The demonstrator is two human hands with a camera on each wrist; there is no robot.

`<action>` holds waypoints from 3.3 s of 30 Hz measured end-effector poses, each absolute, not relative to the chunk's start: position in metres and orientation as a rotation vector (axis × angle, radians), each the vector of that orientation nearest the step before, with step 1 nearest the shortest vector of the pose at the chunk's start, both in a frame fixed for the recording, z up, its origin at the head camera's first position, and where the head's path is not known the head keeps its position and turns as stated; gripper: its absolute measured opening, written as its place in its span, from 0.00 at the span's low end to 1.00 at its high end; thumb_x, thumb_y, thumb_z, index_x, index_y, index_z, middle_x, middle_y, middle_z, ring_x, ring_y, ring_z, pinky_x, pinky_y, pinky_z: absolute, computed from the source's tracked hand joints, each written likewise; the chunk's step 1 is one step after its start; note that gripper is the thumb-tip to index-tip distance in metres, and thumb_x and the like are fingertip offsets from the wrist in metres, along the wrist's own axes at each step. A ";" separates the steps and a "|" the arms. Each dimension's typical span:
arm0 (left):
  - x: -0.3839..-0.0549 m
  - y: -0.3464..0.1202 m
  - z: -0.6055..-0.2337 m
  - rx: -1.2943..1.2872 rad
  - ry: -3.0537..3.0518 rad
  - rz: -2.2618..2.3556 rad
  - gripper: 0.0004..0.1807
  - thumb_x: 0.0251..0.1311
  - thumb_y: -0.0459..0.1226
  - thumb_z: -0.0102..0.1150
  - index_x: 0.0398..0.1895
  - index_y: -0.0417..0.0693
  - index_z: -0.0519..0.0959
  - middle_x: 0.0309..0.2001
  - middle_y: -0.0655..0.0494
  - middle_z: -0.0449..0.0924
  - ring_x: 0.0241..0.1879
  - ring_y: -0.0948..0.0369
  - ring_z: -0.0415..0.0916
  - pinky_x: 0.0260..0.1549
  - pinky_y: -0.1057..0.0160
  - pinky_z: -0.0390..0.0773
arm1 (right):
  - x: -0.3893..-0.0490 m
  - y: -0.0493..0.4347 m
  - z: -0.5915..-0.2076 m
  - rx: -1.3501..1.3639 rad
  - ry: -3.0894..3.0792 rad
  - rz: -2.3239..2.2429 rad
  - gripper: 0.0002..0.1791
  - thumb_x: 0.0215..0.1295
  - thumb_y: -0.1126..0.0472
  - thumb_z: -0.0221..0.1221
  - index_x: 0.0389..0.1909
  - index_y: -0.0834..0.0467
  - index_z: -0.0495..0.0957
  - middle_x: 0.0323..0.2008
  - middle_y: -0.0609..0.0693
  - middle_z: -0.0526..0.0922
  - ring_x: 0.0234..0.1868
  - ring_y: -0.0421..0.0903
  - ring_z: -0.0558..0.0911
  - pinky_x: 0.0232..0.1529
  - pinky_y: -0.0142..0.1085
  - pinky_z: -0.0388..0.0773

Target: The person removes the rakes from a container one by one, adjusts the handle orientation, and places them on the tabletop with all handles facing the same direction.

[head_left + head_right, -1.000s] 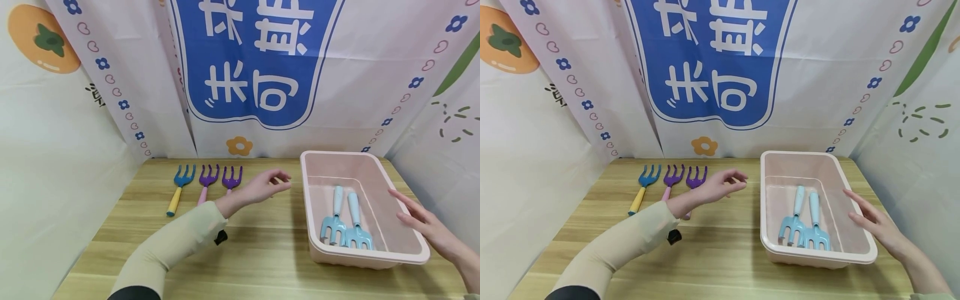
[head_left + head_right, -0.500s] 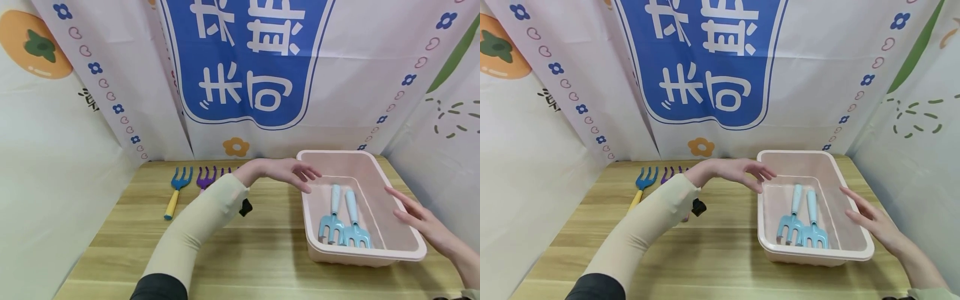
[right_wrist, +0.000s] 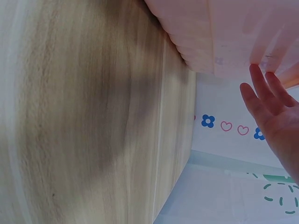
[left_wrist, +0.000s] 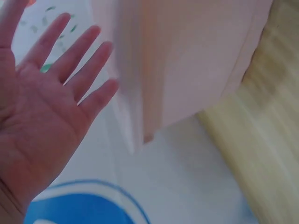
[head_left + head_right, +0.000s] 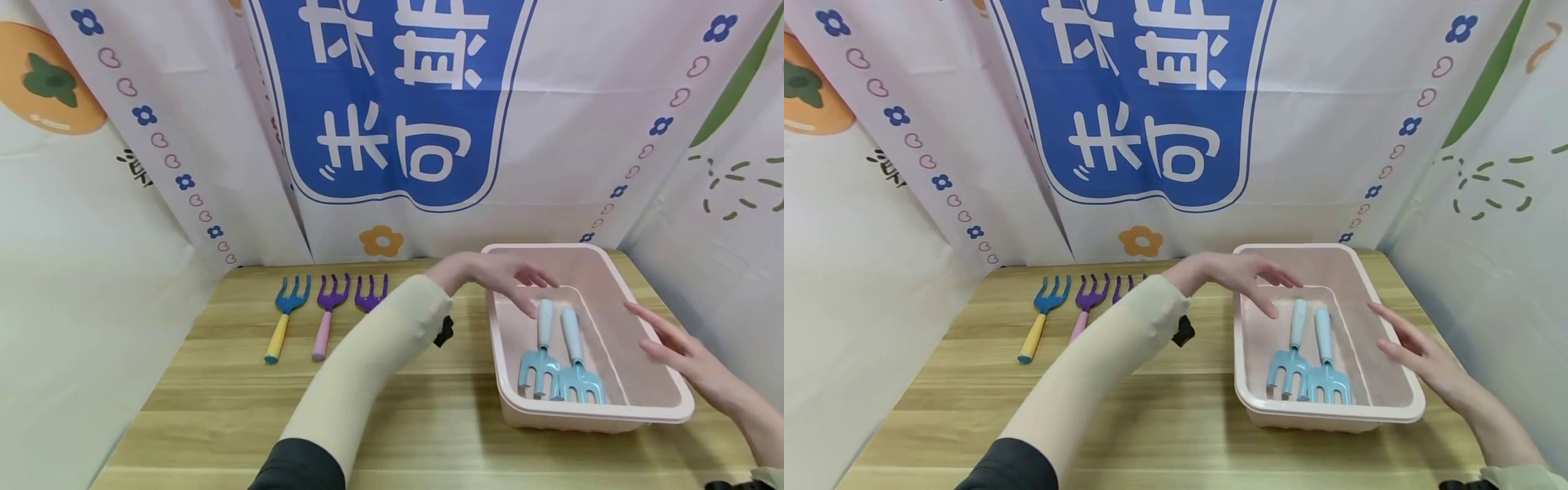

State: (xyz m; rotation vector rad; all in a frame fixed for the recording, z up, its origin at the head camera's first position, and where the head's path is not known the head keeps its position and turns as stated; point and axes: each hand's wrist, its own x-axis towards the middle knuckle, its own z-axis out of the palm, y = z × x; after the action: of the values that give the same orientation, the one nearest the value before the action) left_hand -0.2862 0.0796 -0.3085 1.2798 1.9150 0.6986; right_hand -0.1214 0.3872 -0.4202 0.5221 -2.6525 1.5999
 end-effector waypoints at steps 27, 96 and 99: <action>-0.267 0.144 -0.375 1.007 2.207 0.078 0.32 0.48 0.55 0.72 0.60 0.69 0.75 0.59 0.76 0.68 0.53 0.72 0.63 0.53 0.71 0.63 | -0.119 0.385 -0.417 0.520 -2.654 1.565 0.34 0.73 0.72 0.44 0.76 0.52 0.50 0.69 0.26 0.54 0.61 0.22 0.58 0.47 0.18 0.63; -0.263 0.121 -0.325 1.247 2.189 -0.357 0.06 0.52 0.41 0.74 0.32 0.53 0.87 0.33 0.64 0.84 0.38 0.67 0.77 0.35 0.73 0.74 | -0.122 0.381 -0.412 0.562 -2.612 1.660 0.32 0.74 0.71 0.43 0.76 0.55 0.49 0.68 0.26 0.54 0.62 0.21 0.57 0.49 0.19 0.64; -0.277 0.121 -0.331 1.310 2.175 -0.276 0.06 0.52 0.43 0.74 0.31 0.54 0.87 0.31 0.66 0.84 0.34 0.68 0.76 0.33 0.73 0.74 | -0.122 0.381 -0.413 0.556 -2.618 1.673 0.32 0.74 0.70 0.42 0.77 0.54 0.49 0.68 0.26 0.53 0.61 0.20 0.58 0.49 0.19 0.65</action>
State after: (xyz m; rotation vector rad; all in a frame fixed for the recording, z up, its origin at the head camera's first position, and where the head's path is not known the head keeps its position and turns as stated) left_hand -0.2765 0.1211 -0.3314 1.3098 2.1745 -0.2759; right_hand -0.1219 0.3808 -0.4134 0.5561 -2.6182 1.6733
